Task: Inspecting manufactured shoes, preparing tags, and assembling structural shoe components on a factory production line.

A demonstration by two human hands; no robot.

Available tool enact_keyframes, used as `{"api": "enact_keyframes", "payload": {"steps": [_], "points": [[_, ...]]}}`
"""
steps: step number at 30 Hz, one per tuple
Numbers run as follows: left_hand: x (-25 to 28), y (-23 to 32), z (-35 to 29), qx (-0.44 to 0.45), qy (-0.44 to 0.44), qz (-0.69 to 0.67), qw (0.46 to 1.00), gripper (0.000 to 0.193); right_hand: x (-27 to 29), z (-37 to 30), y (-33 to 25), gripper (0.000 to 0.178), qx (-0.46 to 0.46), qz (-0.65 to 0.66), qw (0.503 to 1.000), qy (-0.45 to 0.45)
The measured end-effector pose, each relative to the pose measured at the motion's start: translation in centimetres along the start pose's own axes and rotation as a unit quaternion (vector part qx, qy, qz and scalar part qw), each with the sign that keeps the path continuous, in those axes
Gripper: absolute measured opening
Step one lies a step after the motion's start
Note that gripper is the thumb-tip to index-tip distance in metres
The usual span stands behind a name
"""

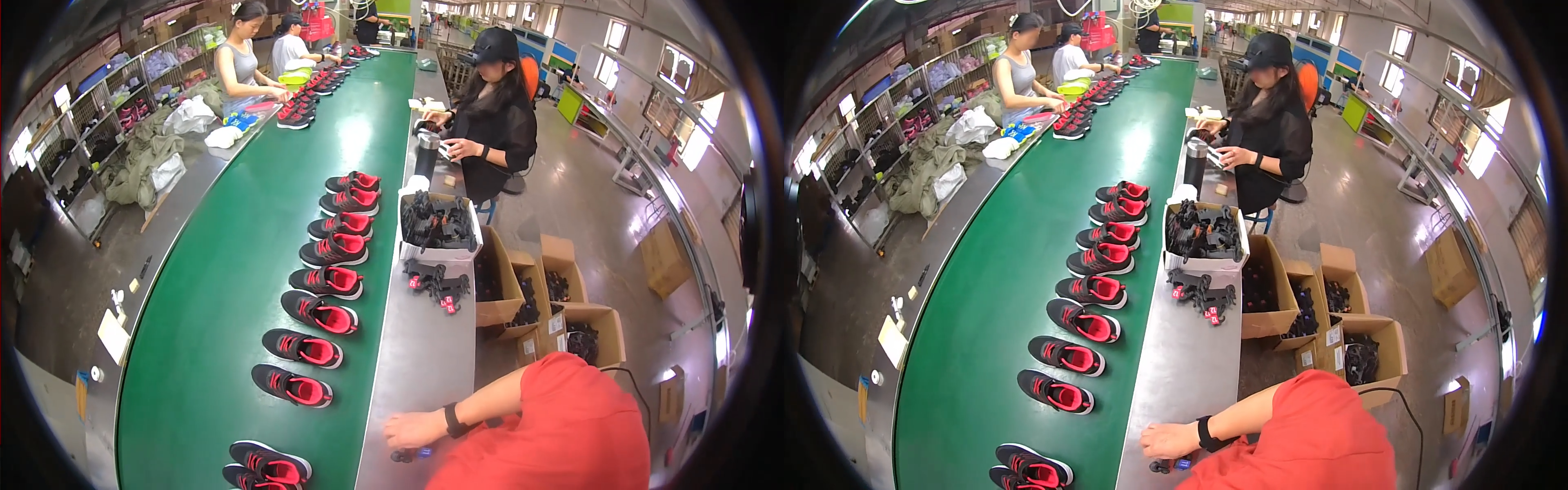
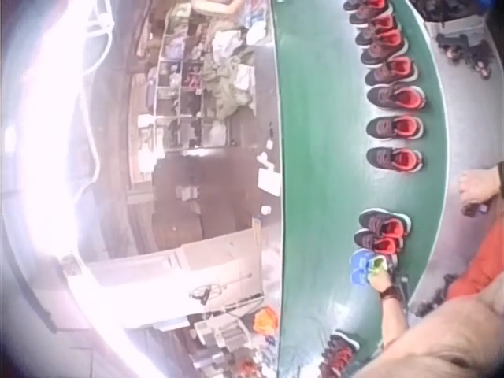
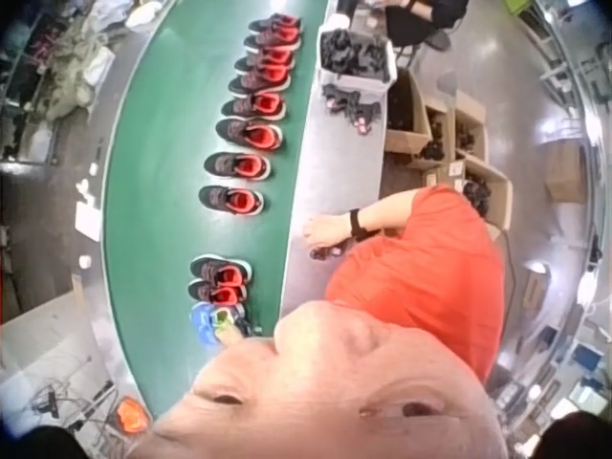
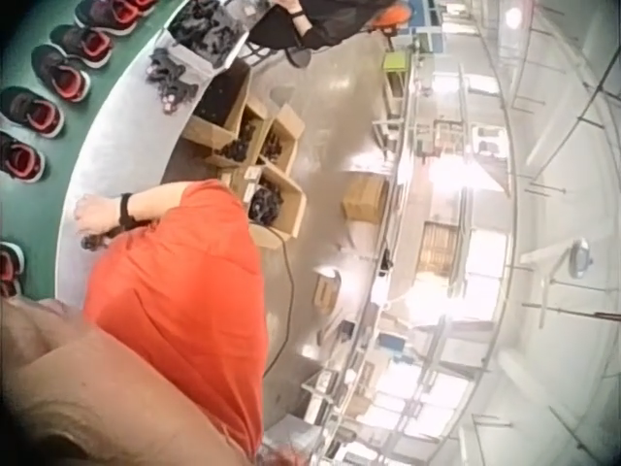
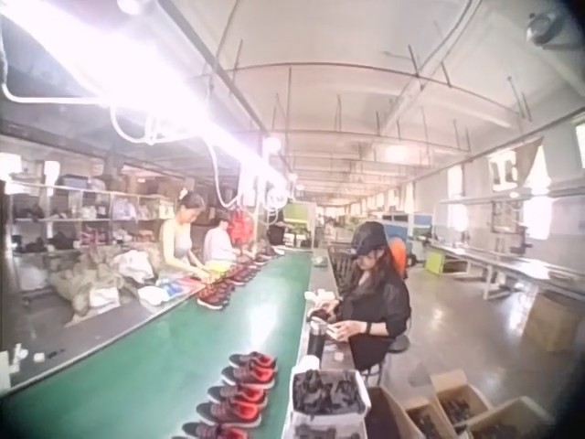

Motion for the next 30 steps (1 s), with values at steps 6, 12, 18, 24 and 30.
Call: {"api": "enact_keyframes", "payload": {"steps": [6, 12, 18, 24, 30], "points": [[-0.8, 6.1, -1.0, 0.012, 0.013, 0.016, 1.0, 0.051, 0.9, -0.7, 0.8, 0.011, -0.05, -0.025, 0.997, -0.059], [0.9, 7.2, -1.1, 0.01, 0.029, -0.022, 0.999, 0.042, 1.9, -1.5, 1.2, 0.031, -0.02, -0.026, 0.996, -0.082], [5.7, 11.8, -1.8, 0.006, 0.084, 0.012, 0.996, 0.04, 1.3, -1.9, 2.4, 0.037, -0.033, -0.074, 0.987, -0.135], [7.9, 19.3, -2.9, -0.001, 0.111, 0.025, 0.994, 0.038, 1.8, -2.1, 2.3, 0.038, -0.043, -0.075, 0.983, -0.161], [6.3, 28.9, -3.0, -0.09, 0.055, -0.019, 0.994, 0.035, 1.4, -2.5, 3.1, 0.032, -0.053, -0.061, 0.986, -0.148]]}}
Point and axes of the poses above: each hand's wrist, its own z-axis towards the middle knuckle, its own x-axis out of the back of the hand, y = z × x, the point moved 4 cm from there along z, towards the middle knuckle, and after that the axes turned 11 degrees about -y, right-handed, at the moved point
